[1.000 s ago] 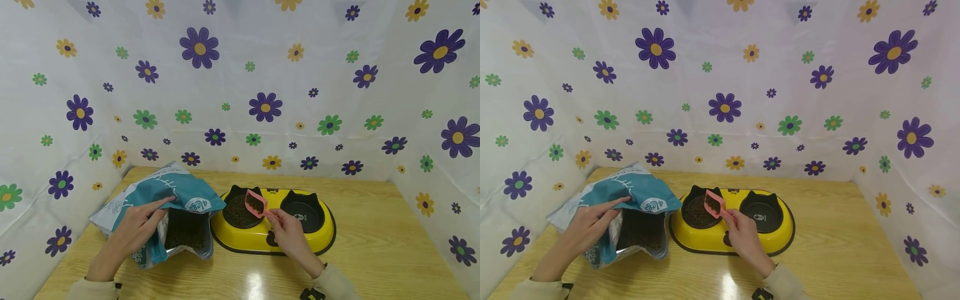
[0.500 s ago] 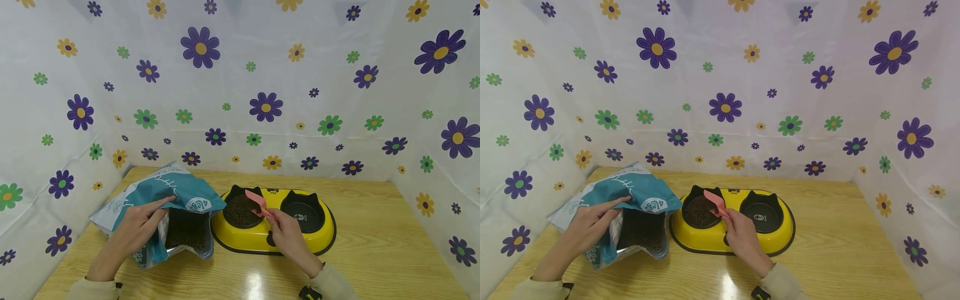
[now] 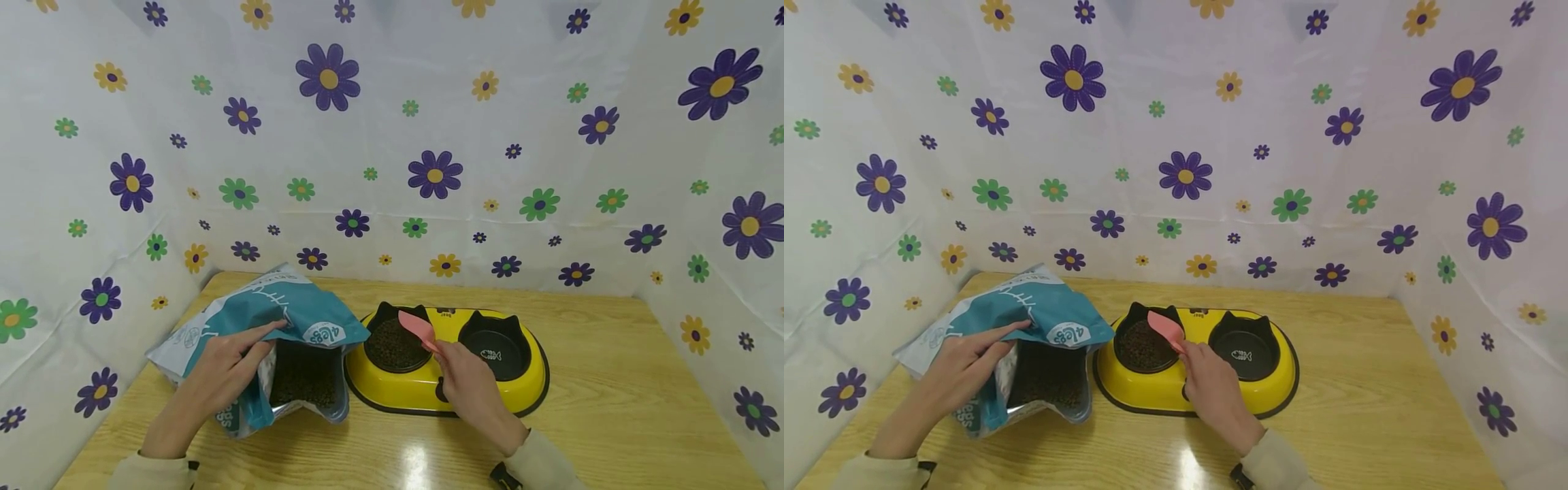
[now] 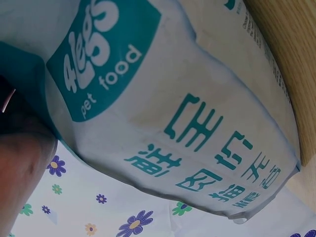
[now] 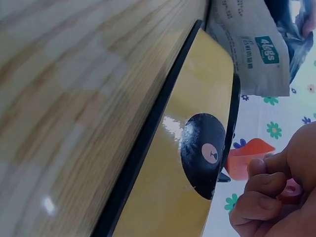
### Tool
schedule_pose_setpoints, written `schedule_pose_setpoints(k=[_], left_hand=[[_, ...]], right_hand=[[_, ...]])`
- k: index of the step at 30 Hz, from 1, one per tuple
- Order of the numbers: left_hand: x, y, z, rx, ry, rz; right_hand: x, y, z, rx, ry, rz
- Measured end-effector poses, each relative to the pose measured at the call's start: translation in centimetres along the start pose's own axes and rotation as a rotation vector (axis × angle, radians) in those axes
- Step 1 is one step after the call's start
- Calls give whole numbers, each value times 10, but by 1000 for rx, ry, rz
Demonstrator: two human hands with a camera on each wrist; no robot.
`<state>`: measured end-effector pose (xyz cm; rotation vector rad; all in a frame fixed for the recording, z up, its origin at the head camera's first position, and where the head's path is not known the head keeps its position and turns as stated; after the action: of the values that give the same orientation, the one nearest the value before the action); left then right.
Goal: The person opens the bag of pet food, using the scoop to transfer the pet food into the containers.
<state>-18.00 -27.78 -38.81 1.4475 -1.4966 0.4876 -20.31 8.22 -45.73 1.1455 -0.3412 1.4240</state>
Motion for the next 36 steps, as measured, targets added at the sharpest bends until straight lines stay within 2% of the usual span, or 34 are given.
schedule_pose_setpoints(k=[4,11,17,21,24,26,28,33,35,36], left_hand=[[0,0,1,1,-4,1],[-1,0,2,-5,-4,-3],[0,1,2,-8,-5,-2],[0,1,0,-19,-3,-15],[-1,-1,-1,-16,-13,-3],[-3,-4,-1,-4,-18,10],[-4,-6,-1,3,-18,15],[-3,-4,1,-6,-22,-4],[-2,-2,1,-10,-21,-9],[-1,-2,1,-11,-18,-9]], right_hand=[[1,-2,2,61,-61,-46],[3,-3,1,92,-79,-107],[4,-4,0,132,-109,-124],[5,-3,1,125,-119,-120],[4,-6,1,75,-76,-83],[4,-8,1,-2,30,-25],[4,-9,0,-129,205,51],[5,-11,-2,-510,820,212],[7,-10,-2,-583,1055,289],[8,-11,-1,-594,1158,339]])
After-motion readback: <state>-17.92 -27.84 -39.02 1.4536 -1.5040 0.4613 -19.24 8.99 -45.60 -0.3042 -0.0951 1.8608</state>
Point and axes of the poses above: each hand's wrist, its own y-axis towards the middle knuckle, its own x-axis out of the back of the hand, z = x × y, the point moved 3 cm from there along y, towards the middle knuckle, and after that the axes turned 2 degrees about -x, right-handed, at the moved point
